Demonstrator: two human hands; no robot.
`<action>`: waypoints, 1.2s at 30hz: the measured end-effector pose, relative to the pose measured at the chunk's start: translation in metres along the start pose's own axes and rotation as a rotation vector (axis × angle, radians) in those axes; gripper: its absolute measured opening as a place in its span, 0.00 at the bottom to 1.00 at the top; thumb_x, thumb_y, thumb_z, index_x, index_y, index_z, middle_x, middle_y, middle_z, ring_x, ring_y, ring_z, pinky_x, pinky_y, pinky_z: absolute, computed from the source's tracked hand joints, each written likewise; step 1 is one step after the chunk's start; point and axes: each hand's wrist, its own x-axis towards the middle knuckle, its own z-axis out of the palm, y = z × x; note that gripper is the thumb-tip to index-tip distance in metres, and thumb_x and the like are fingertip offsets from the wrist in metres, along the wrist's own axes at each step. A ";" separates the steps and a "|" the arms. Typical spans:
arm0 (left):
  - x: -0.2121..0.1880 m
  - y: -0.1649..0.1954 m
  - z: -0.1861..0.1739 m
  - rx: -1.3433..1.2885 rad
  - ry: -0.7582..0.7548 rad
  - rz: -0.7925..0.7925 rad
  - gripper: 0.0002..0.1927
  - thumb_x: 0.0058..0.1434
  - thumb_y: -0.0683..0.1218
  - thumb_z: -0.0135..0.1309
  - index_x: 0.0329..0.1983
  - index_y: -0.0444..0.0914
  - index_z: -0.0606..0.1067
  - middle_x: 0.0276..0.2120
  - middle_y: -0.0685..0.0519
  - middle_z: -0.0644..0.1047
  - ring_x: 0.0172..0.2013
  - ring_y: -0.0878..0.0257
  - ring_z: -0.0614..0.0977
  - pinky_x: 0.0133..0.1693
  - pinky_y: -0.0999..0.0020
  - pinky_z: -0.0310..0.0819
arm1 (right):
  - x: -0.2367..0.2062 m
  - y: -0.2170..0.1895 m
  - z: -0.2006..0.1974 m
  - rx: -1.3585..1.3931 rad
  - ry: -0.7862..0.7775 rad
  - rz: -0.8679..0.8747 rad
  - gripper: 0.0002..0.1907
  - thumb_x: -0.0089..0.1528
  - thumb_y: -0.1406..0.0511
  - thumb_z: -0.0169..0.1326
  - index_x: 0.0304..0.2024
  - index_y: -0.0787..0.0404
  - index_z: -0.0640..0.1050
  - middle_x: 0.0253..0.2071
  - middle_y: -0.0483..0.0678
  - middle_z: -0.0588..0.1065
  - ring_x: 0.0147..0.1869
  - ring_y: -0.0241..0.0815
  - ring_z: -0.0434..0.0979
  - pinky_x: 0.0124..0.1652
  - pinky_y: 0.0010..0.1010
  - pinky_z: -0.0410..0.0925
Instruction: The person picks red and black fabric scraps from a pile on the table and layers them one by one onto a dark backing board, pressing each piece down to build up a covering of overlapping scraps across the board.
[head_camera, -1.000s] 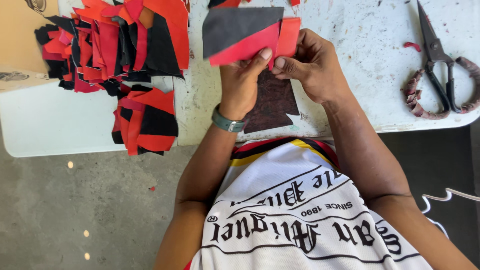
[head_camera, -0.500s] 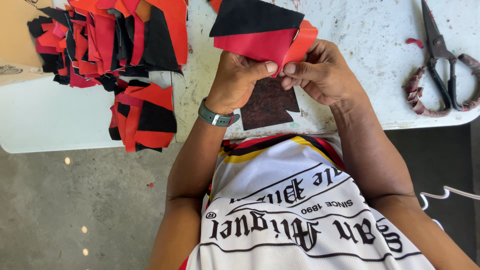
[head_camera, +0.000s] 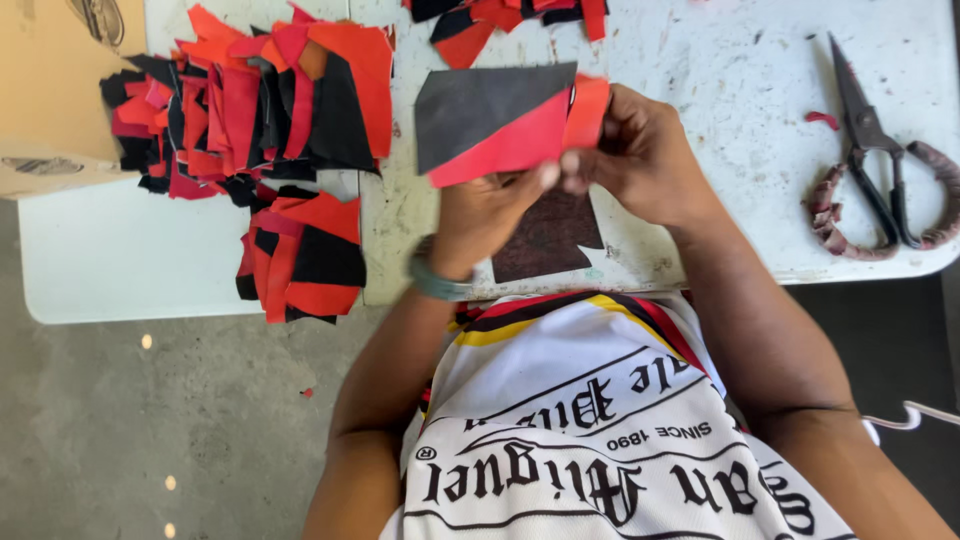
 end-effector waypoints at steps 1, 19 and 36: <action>0.005 0.012 -0.016 -0.215 -0.153 -0.068 0.26 0.62 0.48 0.66 0.59 0.33 0.73 0.52 0.49 0.78 0.52 0.64 0.79 0.56 0.68 0.74 | -0.007 -0.008 -0.008 0.024 -0.055 0.022 0.18 0.67 0.74 0.60 0.58 0.67 0.74 0.41 0.47 0.80 0.39 0.33 0.79 0.40 0.25 0.75; 0.063 0.025 -0.029 0.544 -0.560 -0.051 0.23 0.54 0.35 0.64 0.52 0.35 0.71 0.45 0.55 0.77 0.47 0.65 0.80 0.52 0.68 0.76 | -0.014 0.015 -0.030 0.047 0.001 0.123 0.13 0.67 0.70 0.59 0.54 0.66 0.77 0.46 0.48 0.80 0.47 0.35 0.81 0.48 0.26 0.77; 0.049 0.010 -0.033 0.190 -0.385 -0.105 0.16 0.63 0.35 0.65 0.52 0.34 0.73 0.47 0.53 0.78 0.51 0.64 0.81 0.58 0.68 0.77 | -0.011 0.037 -0.027 0.289 0.108 -0.061 0.14 0.67 0.75 0.65 0.51 0.64 0.74 0.48 0.51 0.80 0.47 0.35 0.82 0.48 0.26 0.78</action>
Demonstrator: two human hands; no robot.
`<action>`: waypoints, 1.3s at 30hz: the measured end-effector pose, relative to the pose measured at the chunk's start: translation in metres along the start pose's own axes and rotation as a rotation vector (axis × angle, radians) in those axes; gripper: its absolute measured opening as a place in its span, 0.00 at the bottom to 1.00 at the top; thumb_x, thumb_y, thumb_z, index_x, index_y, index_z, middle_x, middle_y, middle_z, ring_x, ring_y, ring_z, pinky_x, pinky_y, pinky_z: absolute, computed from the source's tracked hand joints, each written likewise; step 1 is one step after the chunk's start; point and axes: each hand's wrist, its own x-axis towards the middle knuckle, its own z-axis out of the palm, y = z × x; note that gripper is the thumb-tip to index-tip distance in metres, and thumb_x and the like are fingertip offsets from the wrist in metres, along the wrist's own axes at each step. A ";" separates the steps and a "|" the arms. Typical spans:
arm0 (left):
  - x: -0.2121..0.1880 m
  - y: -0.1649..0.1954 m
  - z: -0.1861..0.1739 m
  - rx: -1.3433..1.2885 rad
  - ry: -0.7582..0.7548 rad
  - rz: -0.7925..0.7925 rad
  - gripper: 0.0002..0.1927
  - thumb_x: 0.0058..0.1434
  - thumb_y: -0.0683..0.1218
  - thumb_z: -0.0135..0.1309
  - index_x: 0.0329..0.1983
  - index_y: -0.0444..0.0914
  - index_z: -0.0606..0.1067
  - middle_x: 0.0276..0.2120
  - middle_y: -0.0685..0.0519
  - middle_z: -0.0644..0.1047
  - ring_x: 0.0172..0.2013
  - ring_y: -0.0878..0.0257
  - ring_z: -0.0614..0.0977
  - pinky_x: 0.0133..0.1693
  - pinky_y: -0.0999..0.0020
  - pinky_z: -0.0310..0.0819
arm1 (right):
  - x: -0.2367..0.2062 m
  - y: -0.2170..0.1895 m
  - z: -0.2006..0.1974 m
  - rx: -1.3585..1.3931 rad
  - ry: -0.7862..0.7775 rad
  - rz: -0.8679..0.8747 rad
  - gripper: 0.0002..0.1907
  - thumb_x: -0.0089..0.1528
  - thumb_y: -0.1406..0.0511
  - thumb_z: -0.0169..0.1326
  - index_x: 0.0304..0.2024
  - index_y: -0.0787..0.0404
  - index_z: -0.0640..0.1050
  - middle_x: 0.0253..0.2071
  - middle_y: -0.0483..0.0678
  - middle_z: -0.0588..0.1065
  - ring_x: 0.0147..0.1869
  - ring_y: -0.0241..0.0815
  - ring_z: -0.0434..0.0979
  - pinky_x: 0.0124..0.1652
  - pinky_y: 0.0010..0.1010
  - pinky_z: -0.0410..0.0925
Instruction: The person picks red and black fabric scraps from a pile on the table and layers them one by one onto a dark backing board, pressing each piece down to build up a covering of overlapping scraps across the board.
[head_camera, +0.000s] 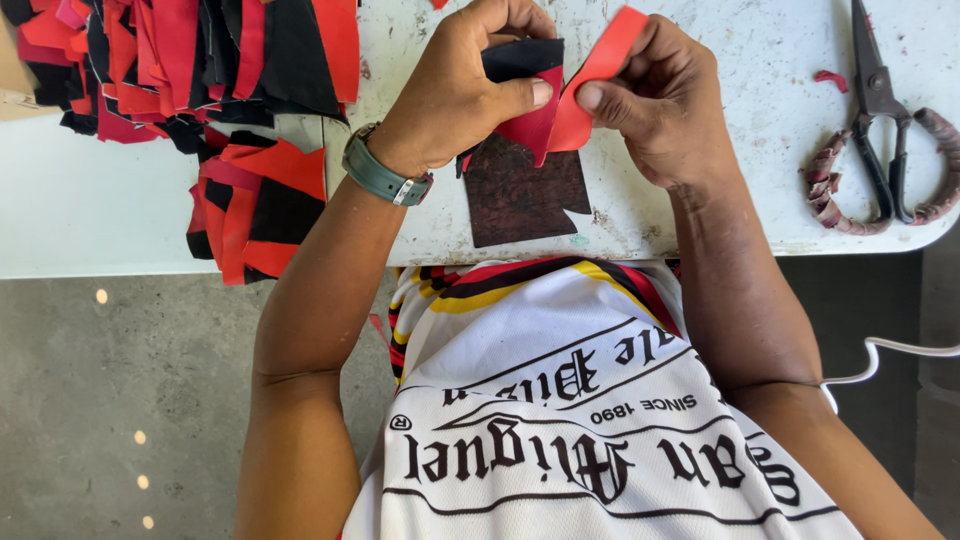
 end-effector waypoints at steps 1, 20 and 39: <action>0.000 0.001 0.000 0.036 0.000 0.017 0.16 0.64 0.35 0.65 0.51 0.33 0.73 0.47 0.53 0.78 0.52 0.63 0.82 0.59 0.68 0.78 | 0.001 -0.001 0.000 -0.016 -0.019 0.007 0.14 0.67 0.76 0.65 0.50 0.64 0.74 0.48 0.51 0.80 0.48 0.35 0.82 0.50 0.26 0.78; -0.001 -0.010 0.012 0.250 0.126 0.054 0.18 0.58 0.37 0.65 0.50 0.32 0.74 0.46 0.49 0.80 0.50 0.59 0.86 0.57 0.65 0.82 | 0.004 0.014 0.007 -0.167 0.065 0.032 0.13 0.62 0.80 0.63 0.45 0.64 0.76 0.43 0.47 0.79 0.45 0.32 0.80 0.49 0.25 0.77; -0.005 -0.003 0.016 0.213 0.112 -0.025 0.08 0.71 0.45 0.54 0.44 0.35 0.80 0.36 0.54 0.83 0.38 0.69 0.83 0.43 0.71 0.79 | 0.004 0.009 -0.002 -0.312 0.008 -0.132 0.09 0.71 0.74 0.64 0.48 0.67 0.76 0.44 0.52 0.80 0.45 0.35 0.83 0.47 0.27 0.80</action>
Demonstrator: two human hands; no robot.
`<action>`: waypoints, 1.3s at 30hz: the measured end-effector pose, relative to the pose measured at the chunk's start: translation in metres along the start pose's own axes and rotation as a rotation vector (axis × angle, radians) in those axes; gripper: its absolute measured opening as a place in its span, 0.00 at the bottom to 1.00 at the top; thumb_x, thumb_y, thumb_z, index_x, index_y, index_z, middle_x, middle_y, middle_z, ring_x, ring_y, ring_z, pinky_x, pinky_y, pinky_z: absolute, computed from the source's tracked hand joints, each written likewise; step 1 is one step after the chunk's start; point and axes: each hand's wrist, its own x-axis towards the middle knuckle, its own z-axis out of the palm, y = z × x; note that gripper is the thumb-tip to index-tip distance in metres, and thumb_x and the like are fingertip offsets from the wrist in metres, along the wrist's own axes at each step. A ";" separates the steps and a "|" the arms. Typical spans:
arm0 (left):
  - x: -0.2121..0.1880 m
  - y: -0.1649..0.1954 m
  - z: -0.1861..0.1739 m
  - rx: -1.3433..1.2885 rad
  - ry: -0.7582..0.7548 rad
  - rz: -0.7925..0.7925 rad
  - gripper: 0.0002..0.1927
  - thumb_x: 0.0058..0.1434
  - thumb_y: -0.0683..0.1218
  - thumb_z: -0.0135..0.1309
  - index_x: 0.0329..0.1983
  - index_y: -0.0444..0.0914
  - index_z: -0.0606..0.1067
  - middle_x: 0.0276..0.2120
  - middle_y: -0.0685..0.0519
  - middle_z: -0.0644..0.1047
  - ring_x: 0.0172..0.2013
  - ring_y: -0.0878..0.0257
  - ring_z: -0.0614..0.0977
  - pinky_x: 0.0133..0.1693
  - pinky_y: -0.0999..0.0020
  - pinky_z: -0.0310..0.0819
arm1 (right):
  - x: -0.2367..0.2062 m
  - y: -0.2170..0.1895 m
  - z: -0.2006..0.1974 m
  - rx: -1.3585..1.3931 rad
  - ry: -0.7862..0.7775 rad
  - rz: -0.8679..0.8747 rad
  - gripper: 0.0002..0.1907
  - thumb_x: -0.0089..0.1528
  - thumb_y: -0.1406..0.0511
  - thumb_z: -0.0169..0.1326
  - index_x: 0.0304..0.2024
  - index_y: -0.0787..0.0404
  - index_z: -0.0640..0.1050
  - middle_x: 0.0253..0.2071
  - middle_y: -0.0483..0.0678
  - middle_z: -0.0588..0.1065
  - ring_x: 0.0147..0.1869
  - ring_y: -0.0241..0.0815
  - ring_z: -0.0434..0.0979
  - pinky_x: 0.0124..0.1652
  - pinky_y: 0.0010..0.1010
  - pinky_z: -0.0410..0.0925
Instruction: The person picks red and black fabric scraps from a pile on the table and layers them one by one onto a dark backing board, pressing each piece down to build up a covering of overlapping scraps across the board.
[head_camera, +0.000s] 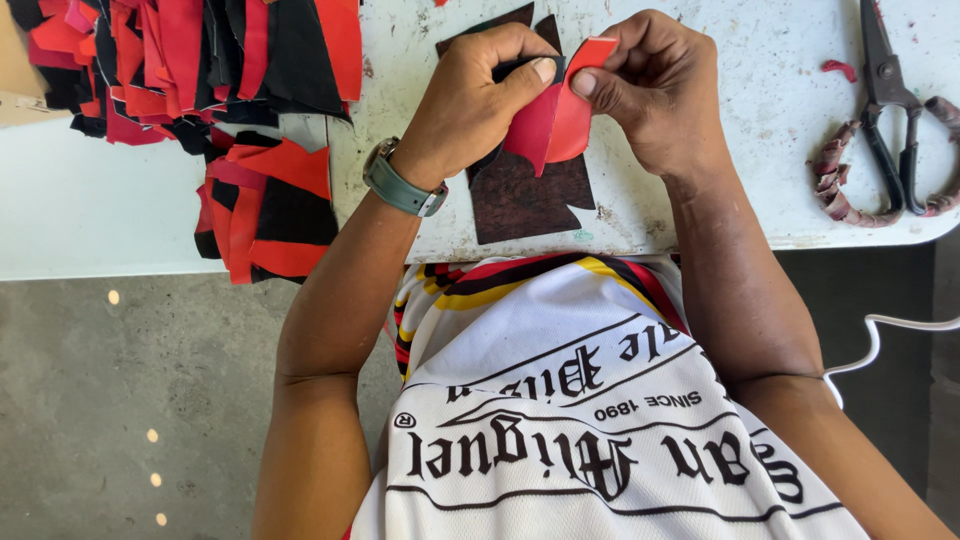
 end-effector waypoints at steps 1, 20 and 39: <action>0.000 0.001 0.000 0.042 0.010 0.029 0.08 0.72 0.45 0.54 0.44 0.35 0.80 0.37 0.54 0.84 0.38 0.68 0.83 0.43 0.70 0.79 | 0.001 0.000 0.000 0.003 -0.003 -0.002 0.09 0.72 0.74 0.65 0.48 0.67 0.76 0.44 0.51 0.80 0.45 0.35 0.83 0.48 0.27 0.80; -0.005 0.010 0.011 0.177 0.138 0.062 0.05 0.68 0.43 0.56 0.40 0.36 0.79 0.31 0.50 0.84 0.30 0.62 0.86 0.33 0.68 0.78 | 0.000 -0.009 0.014 -0.257 0.063 0.026 0.06 0.74 0.71 0.63 0.43 0.67 0.78 0.36 0.49 0.79 0.38 0.32 0.76 0.39 0.24 0.72; -0.005 0.002 0.024 0.043 0.247 -0.034 0.08 0.59 0.41 0.63 0.39 0.34 0.77 0.31 0.51 0.81 0.34 0.66 0.81 0.40 0.70 0.78 | -0.019 -0.016 0.033 -0.470 0.219 0.149 0.06 0.69 0.71 0.60 0.41 0.70 0.77 0.30 0.42 0.75 0.33 0.29 0.68 0.32 0.24 0.65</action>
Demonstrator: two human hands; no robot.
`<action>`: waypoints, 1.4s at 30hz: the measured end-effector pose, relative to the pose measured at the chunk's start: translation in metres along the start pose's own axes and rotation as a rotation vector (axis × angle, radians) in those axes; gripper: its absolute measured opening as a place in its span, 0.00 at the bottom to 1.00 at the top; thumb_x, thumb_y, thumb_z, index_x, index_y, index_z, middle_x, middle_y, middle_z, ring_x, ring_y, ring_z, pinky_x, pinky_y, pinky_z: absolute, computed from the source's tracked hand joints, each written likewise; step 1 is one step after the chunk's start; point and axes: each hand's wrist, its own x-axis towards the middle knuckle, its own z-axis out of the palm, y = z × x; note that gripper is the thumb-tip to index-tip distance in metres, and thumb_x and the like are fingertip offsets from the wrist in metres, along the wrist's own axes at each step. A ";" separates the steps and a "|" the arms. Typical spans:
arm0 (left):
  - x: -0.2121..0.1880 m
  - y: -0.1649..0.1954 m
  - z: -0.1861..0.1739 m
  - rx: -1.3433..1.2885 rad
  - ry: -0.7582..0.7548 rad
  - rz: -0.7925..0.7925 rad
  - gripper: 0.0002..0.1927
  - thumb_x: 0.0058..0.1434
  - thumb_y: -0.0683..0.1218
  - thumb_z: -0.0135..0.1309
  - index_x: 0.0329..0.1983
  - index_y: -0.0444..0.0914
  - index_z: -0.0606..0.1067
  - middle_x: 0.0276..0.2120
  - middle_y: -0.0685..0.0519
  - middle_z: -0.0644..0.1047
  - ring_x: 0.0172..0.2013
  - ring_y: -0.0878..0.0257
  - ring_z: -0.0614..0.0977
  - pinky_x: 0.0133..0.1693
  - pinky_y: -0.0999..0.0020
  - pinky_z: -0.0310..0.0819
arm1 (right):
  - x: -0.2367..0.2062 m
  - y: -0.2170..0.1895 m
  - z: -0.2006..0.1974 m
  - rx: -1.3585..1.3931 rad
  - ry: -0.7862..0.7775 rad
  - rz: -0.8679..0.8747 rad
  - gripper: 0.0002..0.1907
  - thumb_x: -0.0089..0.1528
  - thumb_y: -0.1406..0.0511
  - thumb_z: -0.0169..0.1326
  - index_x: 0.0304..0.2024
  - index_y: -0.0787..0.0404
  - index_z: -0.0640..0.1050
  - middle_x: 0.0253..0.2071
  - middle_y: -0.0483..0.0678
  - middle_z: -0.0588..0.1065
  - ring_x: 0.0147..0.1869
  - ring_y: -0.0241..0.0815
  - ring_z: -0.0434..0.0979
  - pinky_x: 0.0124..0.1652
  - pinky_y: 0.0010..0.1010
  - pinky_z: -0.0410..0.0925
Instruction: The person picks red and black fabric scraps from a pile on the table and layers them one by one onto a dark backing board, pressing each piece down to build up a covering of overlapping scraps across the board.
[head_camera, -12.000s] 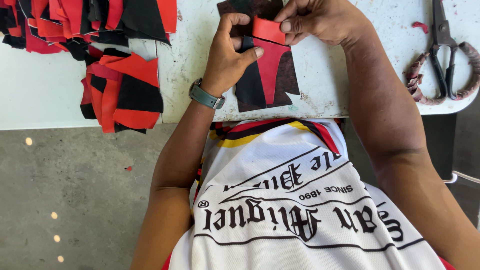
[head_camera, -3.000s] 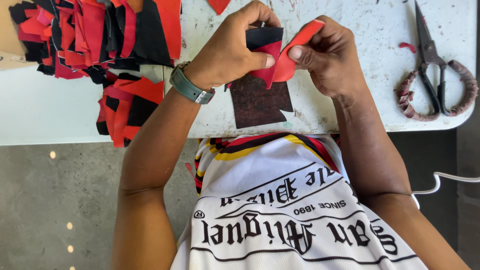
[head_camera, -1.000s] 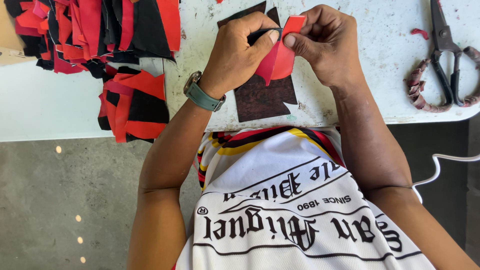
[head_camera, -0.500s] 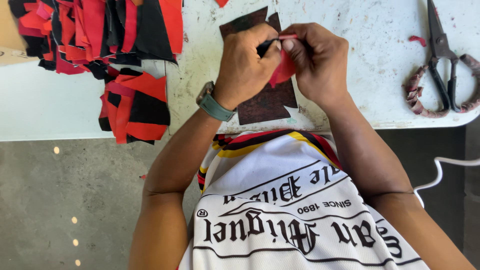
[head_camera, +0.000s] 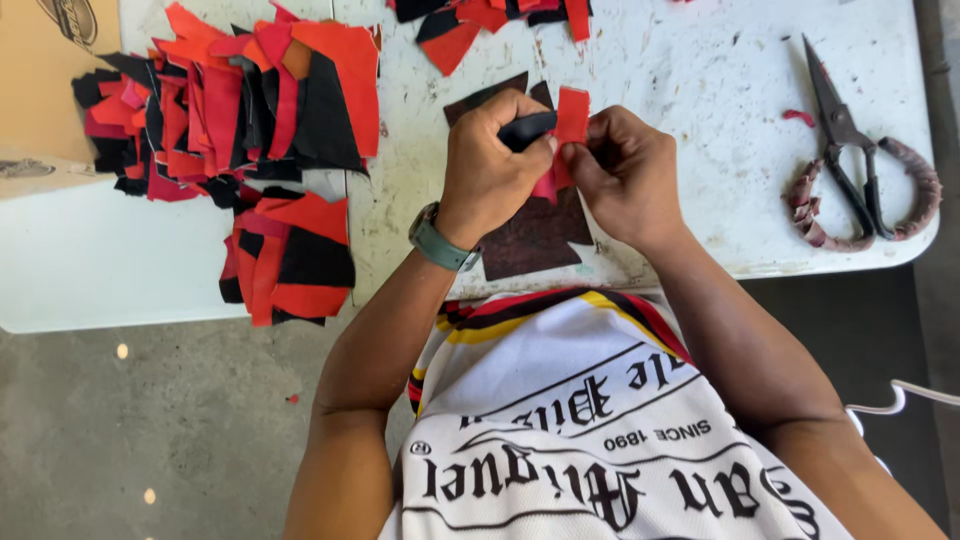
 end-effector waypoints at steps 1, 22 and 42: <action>-0.003 -0.005 0.002 0.031 0.033 -0.016 0.08 0.58 0.40 0.62 0.39 0.34 0.77 0.31 0.51 0.81 0.34 0.65 0.82 0.40 0.69 0.78 | -0.001 0.003 0.005 -0.046 -0.024 -0.010 0.05 0.68 0.71 0.61 0.41 0.69 0.78 0.29 0.43 0.76 0.32 0.31 0.70 0.32 0.26 0.66; 0.018 -0.055 -0.022 0.835 -0.425 0.261 0.14 0.53 0.55 0.68 0.35 0.41 0.84 0.35 0.52 0.77 0.40 0.56 0.79 0.41 0.51 0.68 | 0.075 0.075 0.017 -0.600 -0.237 -0.481 0.00 0.65 0.70 0.59 0.39 0.61 0.81 0.42 0.56 0.73 0.48 0.60 0.73 0.50 0.48 0.67; 0.012 -0.063 -0.024 0.788 -0.356 0.303 0.13 0.57 0.52 0.67 0.39 0.41 0.82 0.40 0.53 0.78 0.42 0.55 0.80 0.41 0.51 0.70 | 0.026 0.048 0.006 -0.742 -0.236 -0.398 0.02 0.64 0.66 0.62 0.35 0.56 0.81 0.48 0.50 0.73 0.52 0.58 0.66 0.49 0.50 0.59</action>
